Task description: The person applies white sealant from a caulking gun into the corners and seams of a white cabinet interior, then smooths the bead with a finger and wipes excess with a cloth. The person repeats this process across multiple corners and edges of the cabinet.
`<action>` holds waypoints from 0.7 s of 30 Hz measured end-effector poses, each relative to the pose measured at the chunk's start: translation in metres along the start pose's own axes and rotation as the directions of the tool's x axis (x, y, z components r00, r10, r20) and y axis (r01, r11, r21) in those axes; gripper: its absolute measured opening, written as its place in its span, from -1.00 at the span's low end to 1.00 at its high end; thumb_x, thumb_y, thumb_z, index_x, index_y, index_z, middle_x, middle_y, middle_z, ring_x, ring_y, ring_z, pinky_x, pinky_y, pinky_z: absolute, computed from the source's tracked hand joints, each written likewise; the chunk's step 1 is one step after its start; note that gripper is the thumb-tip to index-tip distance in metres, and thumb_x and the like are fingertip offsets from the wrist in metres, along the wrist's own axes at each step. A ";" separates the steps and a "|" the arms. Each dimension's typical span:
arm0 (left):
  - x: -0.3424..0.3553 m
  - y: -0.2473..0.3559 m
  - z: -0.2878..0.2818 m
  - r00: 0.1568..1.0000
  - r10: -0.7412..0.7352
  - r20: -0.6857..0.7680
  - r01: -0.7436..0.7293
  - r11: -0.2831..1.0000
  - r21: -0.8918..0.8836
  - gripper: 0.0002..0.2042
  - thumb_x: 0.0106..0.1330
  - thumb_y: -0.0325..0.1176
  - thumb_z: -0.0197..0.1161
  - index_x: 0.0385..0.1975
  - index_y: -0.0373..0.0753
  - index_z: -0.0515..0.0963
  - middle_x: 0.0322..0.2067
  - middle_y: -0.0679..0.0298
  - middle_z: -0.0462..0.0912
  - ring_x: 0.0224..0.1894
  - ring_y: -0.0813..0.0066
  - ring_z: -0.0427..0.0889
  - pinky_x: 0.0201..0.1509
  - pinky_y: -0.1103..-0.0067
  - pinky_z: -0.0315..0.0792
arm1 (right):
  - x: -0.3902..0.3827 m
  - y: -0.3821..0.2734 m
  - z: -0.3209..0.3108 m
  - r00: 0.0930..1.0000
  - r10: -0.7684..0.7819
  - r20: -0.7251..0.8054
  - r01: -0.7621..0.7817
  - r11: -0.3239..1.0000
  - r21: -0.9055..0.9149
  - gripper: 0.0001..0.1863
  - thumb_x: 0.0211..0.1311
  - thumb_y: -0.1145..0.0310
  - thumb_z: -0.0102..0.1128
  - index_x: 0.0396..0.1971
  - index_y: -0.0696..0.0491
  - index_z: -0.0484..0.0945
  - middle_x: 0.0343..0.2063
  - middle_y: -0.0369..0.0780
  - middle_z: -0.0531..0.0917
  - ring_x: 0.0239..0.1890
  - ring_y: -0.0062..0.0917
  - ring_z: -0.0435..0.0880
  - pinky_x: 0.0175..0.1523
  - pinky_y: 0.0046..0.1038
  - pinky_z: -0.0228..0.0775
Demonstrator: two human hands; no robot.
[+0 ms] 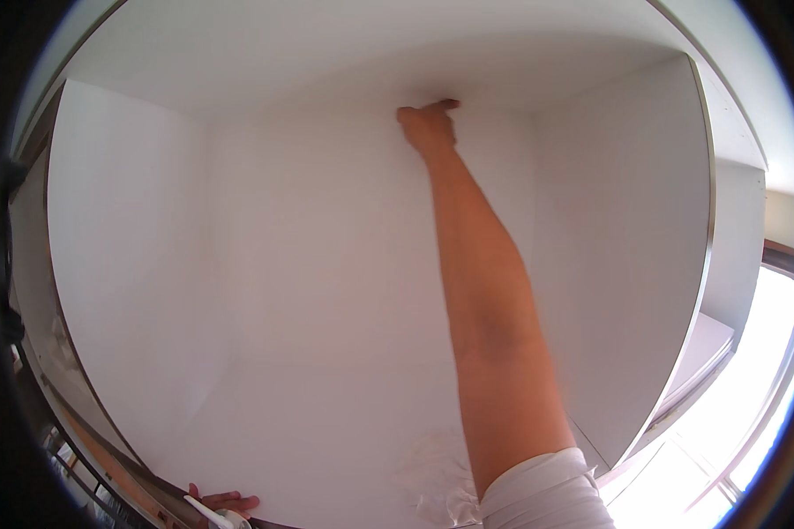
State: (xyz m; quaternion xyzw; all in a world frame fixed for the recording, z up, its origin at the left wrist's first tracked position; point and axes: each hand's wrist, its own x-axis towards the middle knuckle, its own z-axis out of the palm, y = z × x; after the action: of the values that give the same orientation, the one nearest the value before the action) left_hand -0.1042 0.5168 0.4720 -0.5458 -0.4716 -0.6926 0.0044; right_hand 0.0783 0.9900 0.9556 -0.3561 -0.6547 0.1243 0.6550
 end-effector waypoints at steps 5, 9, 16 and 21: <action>0.001 -0.004 -0.004 0.999 0.020 0.032 -0.027 0.965 0.262 -0.13 0.15 -0.70 0.26 0.50 -0.35 0.00 0.10 0.03 0.58 0.07 0.26 0.68 0.26 0.33 0.53 | -0.047 -0.056 0.054 0.958 -0.107 0.267 0.070 0.987 0.146 0.25 0.15 0.25 0.30 0.47 0.47 -0.51 -0.28 -0.12 0.63 -0.18 -0.39 0.60 0.03 -0.40 0.49; -0.001 -0.002 -0.002 0.993 -0.072 -0.088 0.095 0.954 0.285 -0.28 0.14 -0.61 0.35 0.36 -0.31 0.24 0.02 0.13 0.65 0.09 0.33 0.65 0.17 0.38 0.55 | -0.081 -0.056 0.014 0.732 -0.229 0.642 0.057 0.959 0.277 -0.05 0.30 0.28 0.28 0.59 0.19 0.00 -0.36 -0.24 0.65 -0.25 -0.54 0.60 0.08 -0.43 0.47; 0.009 0.001 0.000 0.990 -0.003 -0.143 0.014 0.997 0.079 -0.53 0.17 -0.19 0.47 -0.03 -0.33 0.49 -0.25 0.15 0.73 0.01 0.22 0.67 0.45 0.06 0.23 | -0.201 -0.027 -0.085 0.440 0.016 0.898 0.275 0.949 -0.151 -0.35 0.34 0.14 0.32 0.40 -0.02 0.49 -0.31 -0.27 0.70 -0.21 -0.49 0.64 0.08 -0.33 0.47; 0.017 0.016 0.002 0.999 0.046 -0.019 -0.042 0.982 0.182 -0.56 0.20 -0.09 0.43 -0.11 -0.26 0.48 -0.15 0.09 0.74 0.25 0.16 0.45 0.56 0.04 0.03 | -0.306 0.010 -0.189 0.257 0.277 0.926 0.513 0.773 -0.374 -0.46 0.35 0.04 0.39 0.27 -0.07 0.63 -0.09 -0.21 0.76 -0.03 -0.38 0.73 0.13 -0.31 0.55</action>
State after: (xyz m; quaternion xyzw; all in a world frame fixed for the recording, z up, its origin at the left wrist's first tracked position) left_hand -0.1014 0.5179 0.4955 -0.5455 -0.5206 -0.6525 0.0750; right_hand 0.2258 0.7474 0.7355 -0.3428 -0.9382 0.0371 -0.0287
